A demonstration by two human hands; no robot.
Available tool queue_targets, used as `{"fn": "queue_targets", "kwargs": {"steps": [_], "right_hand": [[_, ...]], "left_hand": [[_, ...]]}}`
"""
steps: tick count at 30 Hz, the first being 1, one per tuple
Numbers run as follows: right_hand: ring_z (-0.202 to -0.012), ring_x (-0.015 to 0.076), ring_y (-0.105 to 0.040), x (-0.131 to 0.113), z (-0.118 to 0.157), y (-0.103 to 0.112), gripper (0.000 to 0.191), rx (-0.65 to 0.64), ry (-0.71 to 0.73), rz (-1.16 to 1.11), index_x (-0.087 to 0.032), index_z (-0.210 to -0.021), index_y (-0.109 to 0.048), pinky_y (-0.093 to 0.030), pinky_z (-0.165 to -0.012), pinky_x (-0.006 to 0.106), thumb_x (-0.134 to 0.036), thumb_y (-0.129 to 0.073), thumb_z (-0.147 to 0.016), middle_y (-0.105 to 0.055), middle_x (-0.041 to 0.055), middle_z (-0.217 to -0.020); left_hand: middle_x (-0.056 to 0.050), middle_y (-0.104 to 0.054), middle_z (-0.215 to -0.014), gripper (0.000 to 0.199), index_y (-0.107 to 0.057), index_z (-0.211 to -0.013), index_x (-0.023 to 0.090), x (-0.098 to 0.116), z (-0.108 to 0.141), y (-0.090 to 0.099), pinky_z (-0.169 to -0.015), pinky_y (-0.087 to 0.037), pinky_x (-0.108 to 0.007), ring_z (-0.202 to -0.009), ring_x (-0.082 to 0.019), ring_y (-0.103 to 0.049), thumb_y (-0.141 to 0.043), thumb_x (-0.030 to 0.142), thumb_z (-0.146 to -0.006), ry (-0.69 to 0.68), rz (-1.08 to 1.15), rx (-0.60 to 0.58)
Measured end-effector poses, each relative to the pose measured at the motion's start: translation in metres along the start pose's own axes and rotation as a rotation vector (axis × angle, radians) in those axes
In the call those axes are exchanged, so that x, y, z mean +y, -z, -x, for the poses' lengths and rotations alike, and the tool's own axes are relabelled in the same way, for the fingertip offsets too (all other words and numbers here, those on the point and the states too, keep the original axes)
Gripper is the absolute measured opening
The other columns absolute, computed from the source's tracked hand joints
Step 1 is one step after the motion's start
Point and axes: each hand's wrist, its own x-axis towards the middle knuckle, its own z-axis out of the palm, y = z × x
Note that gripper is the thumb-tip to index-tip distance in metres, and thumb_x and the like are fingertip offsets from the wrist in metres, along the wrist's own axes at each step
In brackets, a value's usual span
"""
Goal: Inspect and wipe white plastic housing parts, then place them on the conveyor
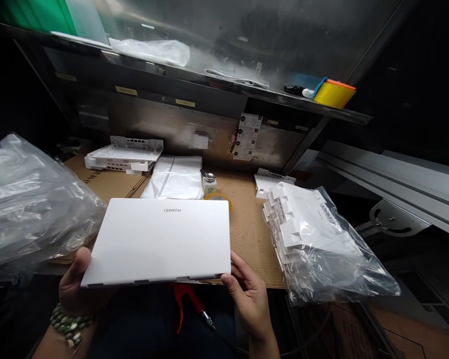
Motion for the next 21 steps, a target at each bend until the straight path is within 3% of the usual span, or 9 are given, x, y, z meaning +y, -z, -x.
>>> {"fn": "queue_targets", "kwargs": {"steps": [4, 7, 12, 16, 18, 21], "right_hand": [[-0.11, 0.0211, -0.076, -0.002, 0.0, -0.002, 0.04, -0.024, -0.018, 0.018, -0.039, -0.134, -0.067, -0.062, -0.094, 0.028, -0.025, -0.068, -0.096, -0.077, 0.0023, -0.123], [-0.115, 0.0216, -0.073, 0.006, 0.0, 0.002, 0.041, -0.02, -0.032, 0.056, -0.038, -0.137, -0.066, -0.061, -0.099, 0.031, -0.026, -0.067, -0.097, -0.075, 0.0029, -0.129], [-0.122, 0.0275, -0.07, 0.037, -0.001, 0.012, 0.037, 0.027, -0.071, 0.232, -0.029, -0.132, -0.071, -0.058, -0.106, 0.042, -0.033, -0.07, -0.095, -0.073, 0.0066, -0.131], [-0.12, 0.0259, -0.071, 0.051, -0.005, 0.015, 0.03, 0.033, 0.008, 0.332, -0.033, -0.124, -0.075, -0.057, -0.107, 0.04, -0.031, -0.069, -0.095, -0.074, 0.0037, -0.13], [-0.121, 0.024, -0.07, 0.051, -0.008, 0.014, 0.03, 0.004, 0.081, 0.373, -0.036, -0.125, -0.074, -0.057, -0.106, 0.037, -0.028, -0.067, -0.097, -0.073, 0.0022, -0.133], [-0.124, 0.0229, -0.068, 0.049, -0.011, 0.012, 0.032, 0.001, 0.138, 0.422, -0.038, -0.125, -0.073, -0.056, -0.106, 0.035, -0.023, -0.065, -0.097, -0.071, 0.0012, -0.136]], "left_hand": [[-0.015, -0.076, -0.124, 0.067, -0.064, -0.139, 0.024, 0.014, -0.003, -0.015, -0.104, -0.055, -0.062, -0.125, -0.045, -0.064, -0.068, 0.06, -0.084, -0.035, -0.062, 0.002], [-0.013, -0.076, -0.125, 0.072, -0.06, -0.143, 0.025, 0.03, -0.006, -0.032, -0.099, -0.06, -0.054, -0.117, -0.042, -0.07, -0.079, 0.046, -0.078, -0.017, -0.14, -0.044], [-0.012, -0.081, -0.108, 0.067, -0.073, -0.124, 0.02, 0.041, -0.006, -0.044, -0.09, -0.065, -0.047, -0.103, -0.038, -0.076, -0.092, 0.047, -0.066, 0.067, -0.351, -0.131], [-0.01, -0.083, -0.09, 0.045, -0.082, -0.092, 0.016, 0.039, 0.001, -0.036, -0.081, -0.067, -0.039, -0.088, -0.032, -0.078, -0.097, 0.043, -0.059, -0.162, -0.558, -0.087], [-0.009, -0.083, -0.089, 0.032, -0.083, -0.086, 0.019, 0.041, 0.005, -0.033, -0.078, -0.067, -0.036, -0.085, -0.03, -0.078, -0.095, 0.038, -0.063, -0.325, -0.657, -0.178], [-0.007, -0.082, -0.091, 0.012, -0.084, -0.09, 0.024, 0.048, 0.009, -0.037, -0.076, -0.065, -0.029, -0.085, -0.025, -0.077, -0.084, 0.027, -0.079, -0.563, -0.78, -0.427]]}}
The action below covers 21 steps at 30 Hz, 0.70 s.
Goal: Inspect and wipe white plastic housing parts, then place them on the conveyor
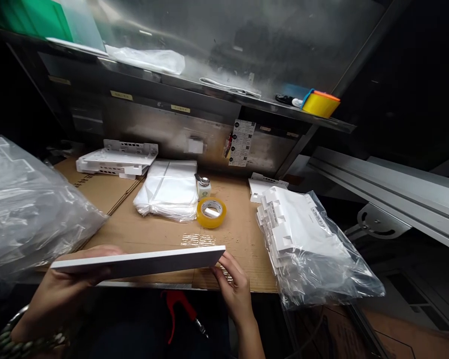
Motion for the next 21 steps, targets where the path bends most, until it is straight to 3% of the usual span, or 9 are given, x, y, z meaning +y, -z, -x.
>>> {"fn": "queue_targets", "kwargs": {"steps": [4, 12, 17, 21], "right_hand": [[-0.132, 0.0244, -0.063, 0.001, 0.0, -0.002, 0.034, 0.018, -0.002, 0.026, -0.038, -0.127, -0.072, -0.053, -0.111, 0.036, -0.023, -0.065, -0.097, -0.068, 0.0021, -0.141], [-0.137, 0.0259, -0.059, 0.005, -0.006, -0.001, 0.022, -0.042, -0.036, 0.049, -0.035, -0.117, -0.074, -0.05, -0.114, 0.039, -0.03, -0.066, -0.097, -0.066, 0.0028, -0.143], [-0.139, 0.0295, -0.057, 0.0, -0.011, 0.001, 0.039, -0.106, -0.1, -0.016, -0.034, -0.133, -0.066, -0.046, -0.119, 0.048, -0.037, -0.07, -0.094, -0.063, 0.0054, -0.146], [-0.135, 0.028, -0.06, -0.016, -0.024, -0.005, 0.035, -0.144, -0.071, -0.037, -0.034, -0.131, -0.069, -0.049, -0.116, 0.045, -0.036, -0.068, -0.096, -0.068, 0.0044, -0.14]], "left_hand": [[-0.004, -0.082, -0.09, 0.013, -0.083, -0.096, 0.029, 0.008, -0.003, -0.002, -0.073, -0.063, -0.024, -0.082, -0.021, -0.077, -0.077, 0.024, -0.086, -0.169, -0.024, -0.1], [-0.006, -0.082, -0.093, 0.017, -0.082, -0.1, 0.025, 0.005, -0.002, -0.001, -0.073, -0.064, -0.026, -0.083, -0.023, -0.078, -0.076, 0.017, -0.087, -0.226, -0.008, -0.101], [-0.005, -0.082, -0.089, 0.012, -0.083, -0.095, 0.026, 0.012, -0.005, 0.0, -0.074, -0.064, -0.026, -0.081, -0.022, -0.079, -0.076, 0.02, -0.087, -0.23, -0.011, -0.077], [-0.004, -0.082, -0.091, 0.013, -0.083, -0.096, 0.028, 0.01, -0.003, 0.001, -0.077, -0.064, -0.028, -0.083, -0.023, -0.079, -0.074, 0.022, -0.089, -0.198, -0.005, -0.09]]}}
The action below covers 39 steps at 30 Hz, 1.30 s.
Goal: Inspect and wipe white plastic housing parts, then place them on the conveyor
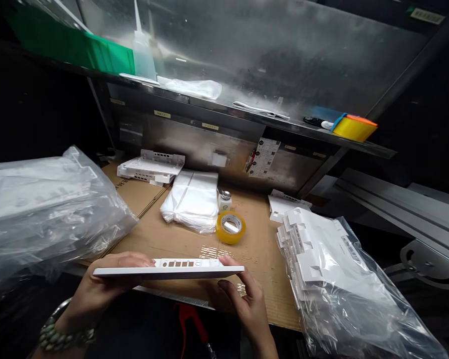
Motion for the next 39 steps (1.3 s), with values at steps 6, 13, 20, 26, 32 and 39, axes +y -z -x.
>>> {"fn": "queue_targets", "kwargs": {"steps": [6, 13, 20, 26, 32, 39], "right_hand": [[-0.118, 0.0239, -0.072, -0.025, -0.022, -0.01, 0.027, 0.004, 0.103, 0.007, -0.036, -0.123, -0.073, -0.057, -0.106, 0.038, -0.031, -0.069, -0.096, -0.077, 0.0009, -0.125], [-0.122, 0.023, -0.07, -0.031, -0.034, -0.018, 0.028, 0.023, 0.203, 0.012, -0.035, -0.122, -0.072, -0.057, -0.107, 0.039, -0.025, -0.07, -0.096, -0.078, 0.0008, -0.12], [-0.12, 0.0271, -0.07, -0.039, -0.041, -0.014, 0.031, -0.056, 0.217, 0.026, -0.031, -0.126, -0.072, -0.056, -0.106, 0.044, -0.038, -0.069, -0.096, -0.077, 0.0046, -0.122], [-0.121, 0.0293, -0.069, -0.02, -0.114, 0.013, 0.051, 0.026, 0.021, 0.395, -0.022, -0.122, -0.075, -0.055, -0.104, 0.047, -0.054, -0.039, -0.104, -0.075, 0.0108, -0.126], [-0.103, 0.0243, -0.072, 0.018, -0.182, -0.006, 0.019, -0.163, -0.166, 0.77, -0.017, -0.091, -0.075, -0.055, -0.098, 0.048, -0.036, -0.075, -0.09, -0.078, 0.0069, -0.098], [-0.097, 0.0199, -0.071, 0.004, -0.201, -0.005, 0.025, -0.141, -0.12, 0.898, -0.02, -0.111, -0.072, -0.054, -0.087, 0.035, -0.038, -0.058, -0.101, -0.076, 0.0054, -0.107]], "left_hand": [[-0.004, -0.082, -0.095, 0.016, -0.081, -0.1, 0.027, -0.012, 0.009, 0.011, -0.082, -0.064, -0.029, -0.09, -0.024, -0.079, -0.074, 0.018, -0.088, -0.052, 0.01, 0.036], [0.0, -0.082, -0.096, 0.02, -0.077, -0.105, 0.027, -0.014, 0.011, 0.025, -0.091, -0.064, -0.035, -0.092, -0.023, -0.079, -0.069, 0.014, -0.091, -0.215, -0.038, 0.028], [0.001, -0.082, -0.092, 0.027, -0.078, -0.103, 0.03, -0.006, 0.012, 0.031, -0.087, -0.066, -0.044, -0.085, -0.025, -0.079, -0.07, 0.009, -0.088, -0.203, -0.083, 0.065], [0.003, -0.081, -0.098, 0.017, -0.08, -0.097, 0.029, -0.004, 0.02, 0.027, -0.085, -0.062, -0.031, -0.093, -0.022, -0.077, -0.072, 0.016, -0.089, -0.057, -0.167, 0.358], [0.006, -0.078, -0.102, 0.028, -0.079, -0.105, 0.03, -0.021, 0.011, 0.002, -0.086, -0.057, -0.028, -0.089, -0.017, -0.073, -0.077, 0.009, -0.085, -0.173, -0.349, 0.565], [-0.003, -0.076, -0.118, 0.038, -0.071, -0.122, 0.023, -0.055, 0.009, -0.003, -0.103, -0.053, -0.03, -0.109, -0.02, -0.072, -0.069, 0.003, -0.09, -0.238, -0.465, 0.397]]}}
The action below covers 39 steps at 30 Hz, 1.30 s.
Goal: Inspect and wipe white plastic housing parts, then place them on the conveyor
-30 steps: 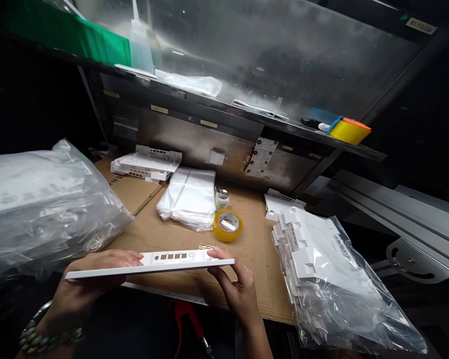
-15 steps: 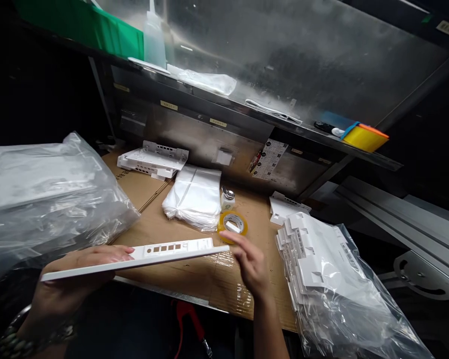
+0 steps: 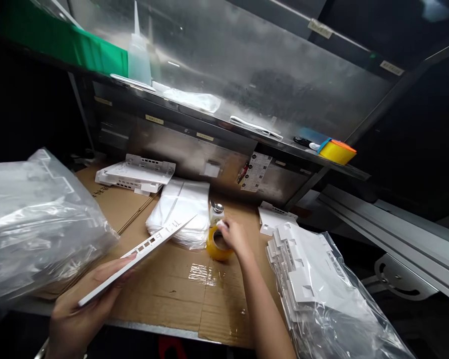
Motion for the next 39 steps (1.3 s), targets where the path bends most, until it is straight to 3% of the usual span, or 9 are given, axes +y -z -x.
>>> {"fn": "queue_targets", "kwargs": {"steps": [4, 9, 12, 16, 25, 32, 39], "right_hand": [[-0.111, 0.0205, -0.067, -0.006, -0.028, 0.022, 0.032, 0.129, 0.002, 0.054, -0.024, -0.129, -0.066, -0.048, -0.091, 0.029, -0.034, -0.049, -0.104, -0.069, 0.0072, -0.128], [-0.104, 0.0214, -0.067, -0.017, -0.06, 0.024, 0.025, 0.118, 0.038, 0.162, -0.021, -0.112, -0.075, -0.045, -0.086, 0.029, -0.028, -0.054, -0.1, -0.071, 0.0076, -0.116], [-0.104, 0.0224, -0.066, -0.022, -0.066, 0.022, 0.026, 0.097, 0.068, 0.229, -0.021, -0.101, -0.078, -0.044, -0.083, 0.029, -0.022, -0.052, -0.099, -0.071, 0.0091, -0.113], [-0.106, 0.0225, -0.064, -0.026, -0.068, 0.024, 0.026, 0.081, 0.097, 0.285, -0.022, -0.1, -0.078, -0.044, -0.082, 0.029, -0.02, -0.052, -0.099, -0.071, 0.0085, -0.115], [-0.105, 0.0214, -0.064, -0.027, -0.071, 0.025, 0.025, 0.069, 0.104, 0.299, -0.023, -0.101, -0.077, -0.045, -0.077, 0.03, -0.022, -0.053, -0.099, -0.07, 0.0073, -0.119], [-0.103, 0.0203, -0.063, -0.025, -0.071, 0.02, 0.016, 0.066, 0.116, 0.243, -0.019, -0.098, -0.073, -0.051, -0.086, 0.036, -0.021, -0.057, -0.099, -0.07, 0.0056, -0.116], [-0.103, 0.0243, -0.066, -0.025, -0.062, 0.033, 0.016, 0.177, 0.094, 0.044, -0.02, -0.094, -0.075, -0.049, -0.084, 0.033, -0.017, -0.059, -0.094, -0.074, 0.0092, -0.11]], "left_hand": [[-0.002, -0.074, -0.124, 0.035, -0.067, -0.127, 0.024, -0.005, 0.0, -0.003, -0.108, -0.048, -0.023, -0.117, -0.017, -0.07, -0.064, 0.009, -0.095, 0.071, -0.008, -0.155], [-0.003, -0.073, -0.132, 0.045, -0.063, -0.137, 0.025, -0.007, 0.0, -0.009, -0.113, -0.047, -0.026, -0.123, -0.018, -0.068, -0.06, 0.007, -0.096, 0.043, -0.011, -0.217], [-0.003, -0.073, -0.132, 0.043, -0.064, -0.136, 0.026, -0.007, 0.001, -0.009, -0.111, -0.049, -0.026, -0.123, -0.018, -0.068, -0.058, 0.008, -0.097, 0.072, -0.001, -0.235], [-0.002, -0.073, -0.131, 0.042, -0.064, -0.136, 0.027, -0.005, 0.0, -0.009, -0.11, -0.05, -0.026, -0.121, -0.017, -0.069, -0.059, 0.01, -0.097, 0.08, 0.01, -0.241], [-0.003, -0.076, -0.126, 0.037, -0.069, -0.129, 0.026, 0.003, -0.005, -0.012, -0.107, -0.052, -0.024, -0.117, -0.018, -0.072, -0.062, 0.012, -0.096, 0.131, -0.007, -0.202], [-0.002, -0.079, -0.112, 0.037, -0.074, -0.117, 0.026, 0.004, -0.007, -0.022, -0.096, -0.057, -0.027, -0.096, -0.018, -0.076, -0.074, 0.005, -0.087, 0.09, -0.04, 0.045], [-0.005, -0.079, -0.109, 0.034, -0.076, -0.115, 0.022, 0.019, -0.01, -0.019, -0.091, -0.06, -0.035, -0.094, -0.022, -0.076, -0.073, 0.003, -0.086, 0.086, -0.06, 0.044]]}}
